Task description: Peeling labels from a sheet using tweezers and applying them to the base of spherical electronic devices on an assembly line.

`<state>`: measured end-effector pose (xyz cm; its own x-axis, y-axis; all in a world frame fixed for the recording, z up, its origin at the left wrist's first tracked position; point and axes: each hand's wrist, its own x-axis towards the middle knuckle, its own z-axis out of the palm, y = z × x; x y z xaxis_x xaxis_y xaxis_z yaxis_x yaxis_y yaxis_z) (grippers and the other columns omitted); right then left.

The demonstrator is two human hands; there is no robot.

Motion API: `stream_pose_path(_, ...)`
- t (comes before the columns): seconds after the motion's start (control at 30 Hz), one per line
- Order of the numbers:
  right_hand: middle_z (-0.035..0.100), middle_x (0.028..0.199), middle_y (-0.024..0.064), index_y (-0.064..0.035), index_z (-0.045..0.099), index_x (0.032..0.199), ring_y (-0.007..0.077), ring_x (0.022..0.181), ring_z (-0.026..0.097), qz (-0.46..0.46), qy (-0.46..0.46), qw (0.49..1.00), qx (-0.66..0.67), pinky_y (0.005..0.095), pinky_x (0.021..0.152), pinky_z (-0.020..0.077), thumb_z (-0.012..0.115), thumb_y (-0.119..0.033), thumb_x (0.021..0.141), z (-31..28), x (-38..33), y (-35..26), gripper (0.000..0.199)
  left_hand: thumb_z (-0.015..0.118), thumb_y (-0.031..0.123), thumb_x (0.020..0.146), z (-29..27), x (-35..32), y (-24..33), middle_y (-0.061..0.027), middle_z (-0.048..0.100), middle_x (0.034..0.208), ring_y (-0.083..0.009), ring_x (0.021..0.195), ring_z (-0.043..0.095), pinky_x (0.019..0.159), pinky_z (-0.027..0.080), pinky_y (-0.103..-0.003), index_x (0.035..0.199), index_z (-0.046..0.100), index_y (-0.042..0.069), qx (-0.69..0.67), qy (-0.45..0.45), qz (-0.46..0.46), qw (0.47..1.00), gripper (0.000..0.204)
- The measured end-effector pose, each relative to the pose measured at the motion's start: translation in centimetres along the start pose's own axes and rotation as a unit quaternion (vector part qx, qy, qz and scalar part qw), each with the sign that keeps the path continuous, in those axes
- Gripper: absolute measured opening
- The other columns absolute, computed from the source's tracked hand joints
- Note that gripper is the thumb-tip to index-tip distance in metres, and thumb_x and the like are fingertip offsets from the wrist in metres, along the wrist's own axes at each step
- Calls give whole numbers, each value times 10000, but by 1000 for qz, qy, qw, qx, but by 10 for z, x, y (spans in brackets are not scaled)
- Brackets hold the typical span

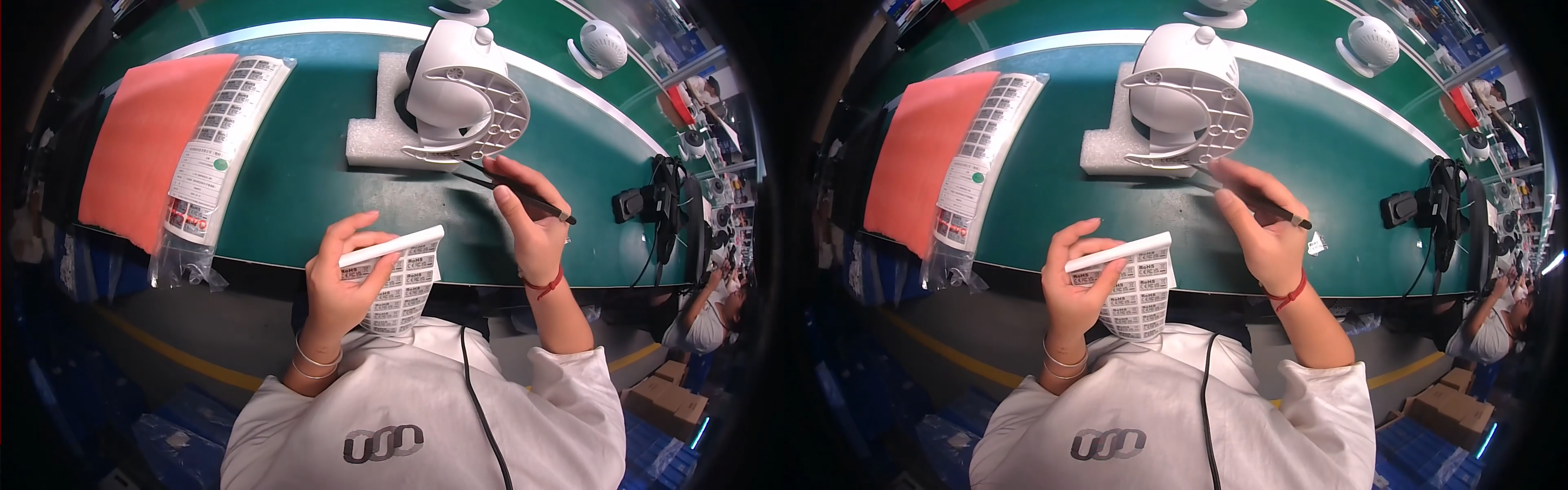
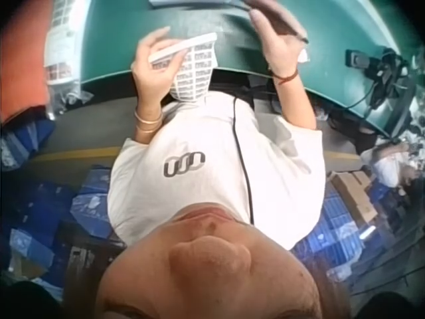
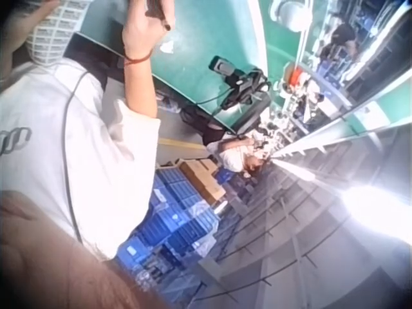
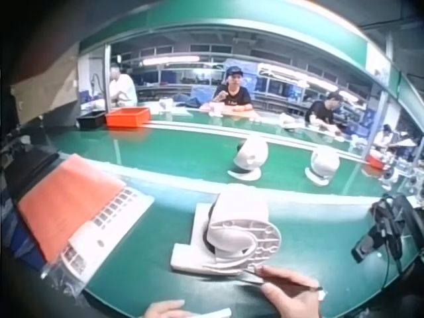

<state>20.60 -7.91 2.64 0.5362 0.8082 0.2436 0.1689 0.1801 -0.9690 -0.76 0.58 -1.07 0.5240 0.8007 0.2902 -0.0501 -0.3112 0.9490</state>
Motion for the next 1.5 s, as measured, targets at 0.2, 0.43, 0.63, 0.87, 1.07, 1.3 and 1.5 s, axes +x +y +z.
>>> stream_pose_path(0.2,676,1074,158,-3,682,989,314,959,659,-316,-59,873,-368,351,808,529,617,143,631,11,5,7,392,715,-44,785,0,0,2,-128,714,899,-158,811,694,707,544,-256,1202,508,0,4,-5,-1,1000,467)
stream_pose_path(0.43,684,1067,134,10,686,1014,271,953,672,-233,-29,940,-249,326,828,528,653,72,741,25,-9,-8,282,705,-74,774,-2,-1,3,-137,702,935,-140,840,665,743,529,-250,1208,497,-7,-19,-19,-19,999,486)
stream_pose_path(0.63,635,895,140,62,555,1075,148,698,578,-179,49,982,-37,262,676,467,507,-77,794,-9,18,-68,317,727,-12,787,-5,-2,-2,-111,716,908,-163,810,694,720,546,-270,1181,531,15,-7,-18,1,1000,441)
stream_pose_path(0.87,411,621,35,-33,590,1032,102,537,351,-205,-225,862,-405,255,491,304,741,-75,788,-4,97,-83,290,719,-48,775,-7,-2,2,-139,710,915,-150,852,676,756,536,-266,1184,512,-3,2,-37,-2,999,460)
stream_pose_path(1.07,480,568,79,-50,590,900,234,494,404,-200,-254,784,-531,320,489,346,813,-187,710,-1,129,-93,324,729,-34,768,-8,-1,5,-142,714,905,-165,848,689,750,543,-273,1149,529,-9,23,-41,-8,999,431)
stream_pose_path(1.3,571,603,143,-57,591,654,349,581,567,-279,-216,788,-504,417,527,423,745,-228,722,-15,178,-74,240,748,-20,754,-7,-1,2,-116,721,873,-166,810,702,732,547,-271,1094,565,5,62,-33,34,997,387)
stream_pose_path(1.5,649,713,67,-131,626,762,266,624,665,-317,19,673,-668,407,492,505,563,-183,819,19,262,52,100,756,26,766,-3,-2,0,-98,719,874,-189,789,709,700,557,-283,1084,597,39,78,-7,38,996,356)
